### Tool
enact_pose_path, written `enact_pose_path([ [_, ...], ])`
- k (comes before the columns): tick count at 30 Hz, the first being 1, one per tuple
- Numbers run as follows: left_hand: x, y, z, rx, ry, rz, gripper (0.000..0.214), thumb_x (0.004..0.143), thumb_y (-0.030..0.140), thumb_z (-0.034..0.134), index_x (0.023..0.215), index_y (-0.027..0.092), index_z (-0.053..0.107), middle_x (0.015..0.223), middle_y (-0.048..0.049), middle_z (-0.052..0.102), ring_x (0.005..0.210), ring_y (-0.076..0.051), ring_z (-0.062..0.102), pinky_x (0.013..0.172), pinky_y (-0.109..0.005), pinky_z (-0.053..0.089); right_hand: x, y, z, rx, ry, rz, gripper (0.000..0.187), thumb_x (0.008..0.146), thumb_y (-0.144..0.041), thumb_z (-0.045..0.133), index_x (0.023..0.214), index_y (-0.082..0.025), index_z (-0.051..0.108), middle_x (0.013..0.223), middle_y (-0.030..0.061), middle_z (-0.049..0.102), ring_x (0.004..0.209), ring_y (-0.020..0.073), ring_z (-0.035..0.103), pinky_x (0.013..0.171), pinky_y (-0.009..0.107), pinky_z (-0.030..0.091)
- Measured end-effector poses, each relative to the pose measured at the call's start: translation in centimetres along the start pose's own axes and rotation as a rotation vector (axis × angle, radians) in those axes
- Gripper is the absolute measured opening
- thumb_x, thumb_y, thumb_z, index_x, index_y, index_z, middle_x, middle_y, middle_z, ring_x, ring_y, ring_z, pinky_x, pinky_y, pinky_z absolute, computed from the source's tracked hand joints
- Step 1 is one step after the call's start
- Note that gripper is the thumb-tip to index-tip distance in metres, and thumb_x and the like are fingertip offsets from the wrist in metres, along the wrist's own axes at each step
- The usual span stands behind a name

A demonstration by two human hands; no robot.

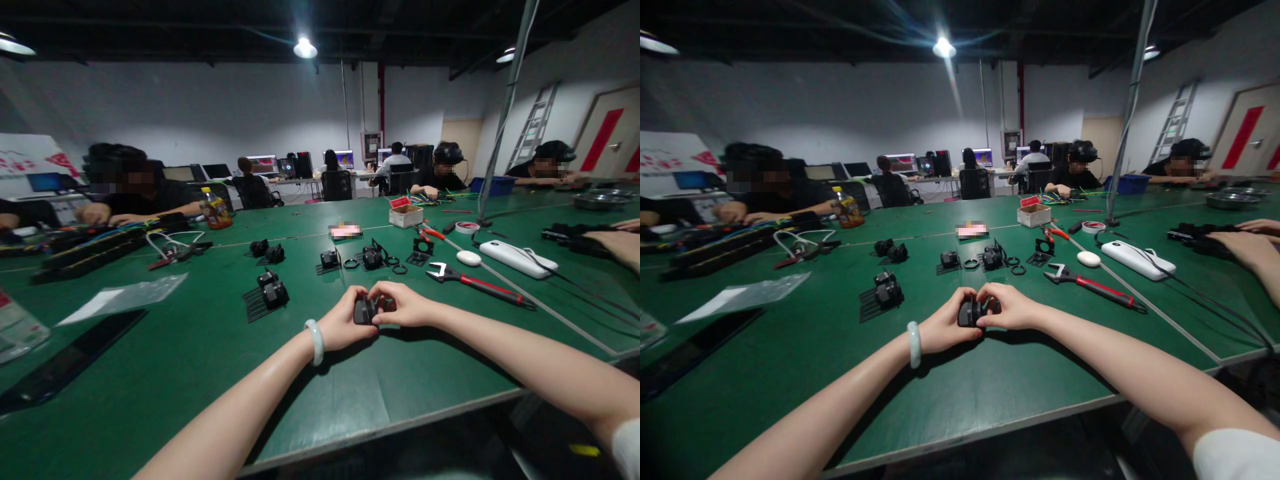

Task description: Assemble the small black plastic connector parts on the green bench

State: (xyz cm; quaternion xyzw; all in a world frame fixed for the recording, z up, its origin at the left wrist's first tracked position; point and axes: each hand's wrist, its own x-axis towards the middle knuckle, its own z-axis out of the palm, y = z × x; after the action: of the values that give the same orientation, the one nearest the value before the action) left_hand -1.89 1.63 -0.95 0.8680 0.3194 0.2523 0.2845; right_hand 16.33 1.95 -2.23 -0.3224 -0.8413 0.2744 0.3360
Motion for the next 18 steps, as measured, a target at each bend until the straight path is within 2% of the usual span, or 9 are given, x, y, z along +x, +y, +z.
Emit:
enact_pose_path([
  [18, 0.03, 0.16, -0.04, -0.004, 0.015, -0.023, 0.05, 0.057, 0.022, 0.059, 0.1, 0.016, 0.034, 0.092, -0.0019, 0.042, 0.082, -0.015, 0.043, 0.073, -0.028, 0.038, 0.0, 0.03, -0.14, -0.048, -0.012, 0.007, 0.031, 0.064, -0.03, 0.059, 0.091, -0.015, 0.05, 0.083, 0.0034, 0.055, 0.069, 0.0129, 0.051, 0.058, 0.023, 0.041],
])
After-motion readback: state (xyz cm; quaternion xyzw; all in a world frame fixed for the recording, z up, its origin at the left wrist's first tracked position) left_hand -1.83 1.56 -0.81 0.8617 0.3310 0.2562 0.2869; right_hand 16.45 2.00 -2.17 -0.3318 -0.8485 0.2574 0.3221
